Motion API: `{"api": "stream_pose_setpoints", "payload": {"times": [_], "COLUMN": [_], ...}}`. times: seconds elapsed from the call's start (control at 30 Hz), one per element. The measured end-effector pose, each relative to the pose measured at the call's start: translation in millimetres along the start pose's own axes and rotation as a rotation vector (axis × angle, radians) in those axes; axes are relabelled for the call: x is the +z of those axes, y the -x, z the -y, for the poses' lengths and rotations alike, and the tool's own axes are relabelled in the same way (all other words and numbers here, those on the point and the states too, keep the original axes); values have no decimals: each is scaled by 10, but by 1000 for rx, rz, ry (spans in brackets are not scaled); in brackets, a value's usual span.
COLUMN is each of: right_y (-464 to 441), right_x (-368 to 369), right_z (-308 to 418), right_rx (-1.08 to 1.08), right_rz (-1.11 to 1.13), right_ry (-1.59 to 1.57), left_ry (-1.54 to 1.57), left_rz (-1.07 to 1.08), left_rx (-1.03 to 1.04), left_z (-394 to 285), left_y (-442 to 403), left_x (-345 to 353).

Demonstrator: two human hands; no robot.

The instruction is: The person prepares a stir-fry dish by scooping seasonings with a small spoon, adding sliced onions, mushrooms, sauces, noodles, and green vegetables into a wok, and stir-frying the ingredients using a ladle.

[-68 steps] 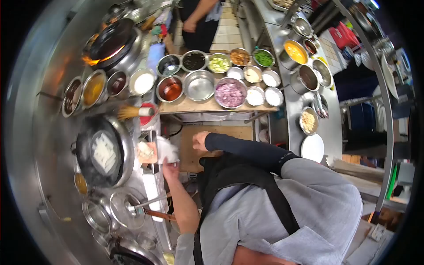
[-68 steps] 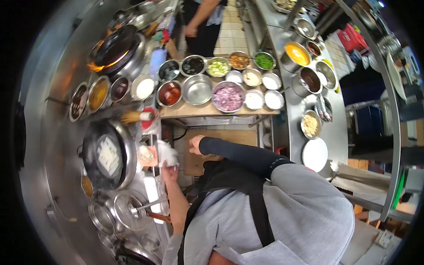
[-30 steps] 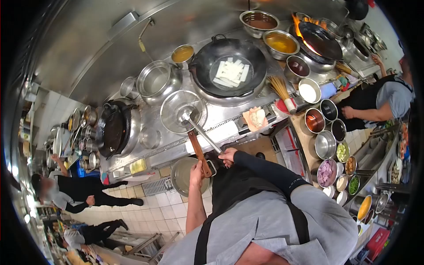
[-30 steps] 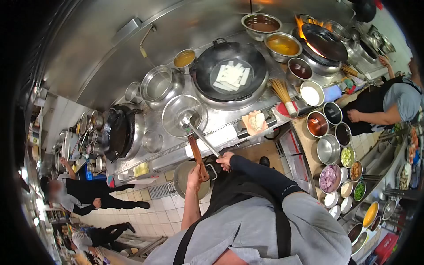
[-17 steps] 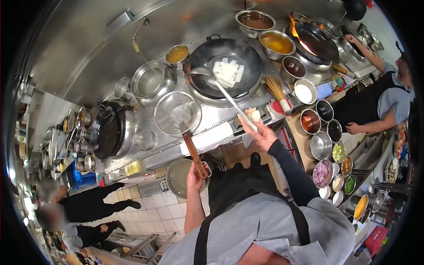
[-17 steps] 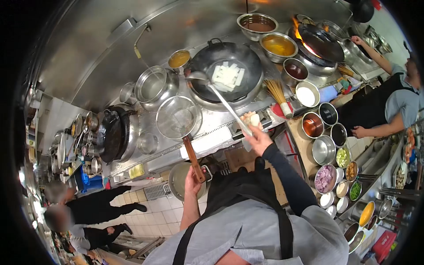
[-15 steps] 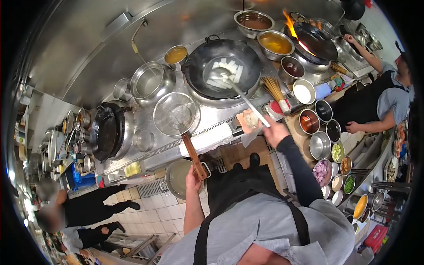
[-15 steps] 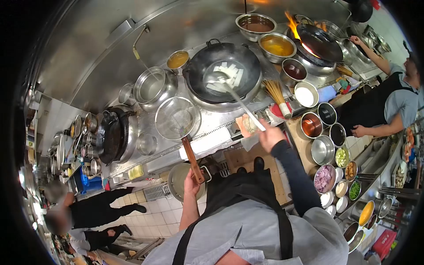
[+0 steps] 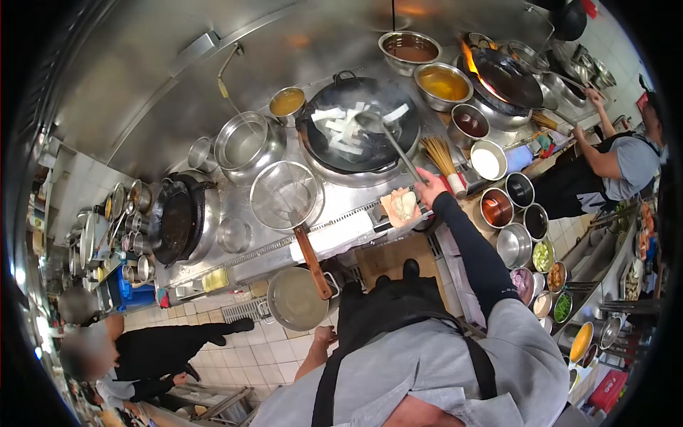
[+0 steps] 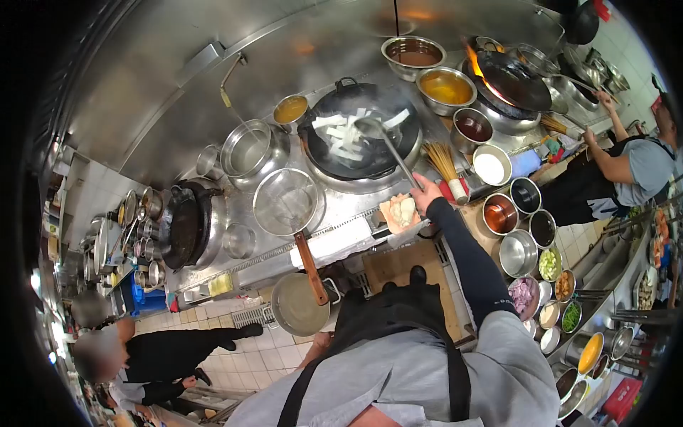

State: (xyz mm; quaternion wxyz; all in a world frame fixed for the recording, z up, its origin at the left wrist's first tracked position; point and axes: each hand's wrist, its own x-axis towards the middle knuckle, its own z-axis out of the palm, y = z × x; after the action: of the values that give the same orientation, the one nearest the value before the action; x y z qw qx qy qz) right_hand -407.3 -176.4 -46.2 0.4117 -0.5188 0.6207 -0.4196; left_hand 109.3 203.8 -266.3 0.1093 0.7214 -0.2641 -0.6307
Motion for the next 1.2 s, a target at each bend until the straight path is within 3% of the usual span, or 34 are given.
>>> {"api": "stream_pose_setpoints", "payload": {"times": [0.07,0.13,0.2,0.27,0.37,0.47,0.57,0.8,0.9,1.0,1.1,1.13,1.2], "right_y": [-90,-259,-688,-554,-591,-648,-490,306,572,941,1082,1193,1252], "right_x": [251,466,589,588,566,308,184,-112,-228,-403,-591,-646,-670], "right_z": [382,393,51,513,510,592,585,1195,1271,1606,1174,1468,1579], "right_rx": [342,83,49,285,483,924,948,538,388,257,-146,1,-30], "right_rz": [-31,-202,-215,-135,83,407,563,454,436,377,291,320,306], "right_ry": [-163,46,115,-97,-670,-1412,-1390,-473,-111,237,382,387,507], "left_ry": [325,374,396,396,396,32,-214,-199,327,350,342,338,277], "left_rz": [-112,-153,-192,-229,-182,-87,2,10,-110,-119,-113,-111,-114], "left_rx": [-237,-179,-149,-138,-198,-47,6,117,-239,-164,-145,-143,-158], "left_z": [-106,-193,-266,-357,-100,106,251,97,-236,-491,-594,-624,-691], "left_y": [122,222,361,476,391,468,478,240,172,161,146,154,223], "left_x": [28,11,8,28,11,16,-5,-70,-55,-102,-126,-128,-100]}}
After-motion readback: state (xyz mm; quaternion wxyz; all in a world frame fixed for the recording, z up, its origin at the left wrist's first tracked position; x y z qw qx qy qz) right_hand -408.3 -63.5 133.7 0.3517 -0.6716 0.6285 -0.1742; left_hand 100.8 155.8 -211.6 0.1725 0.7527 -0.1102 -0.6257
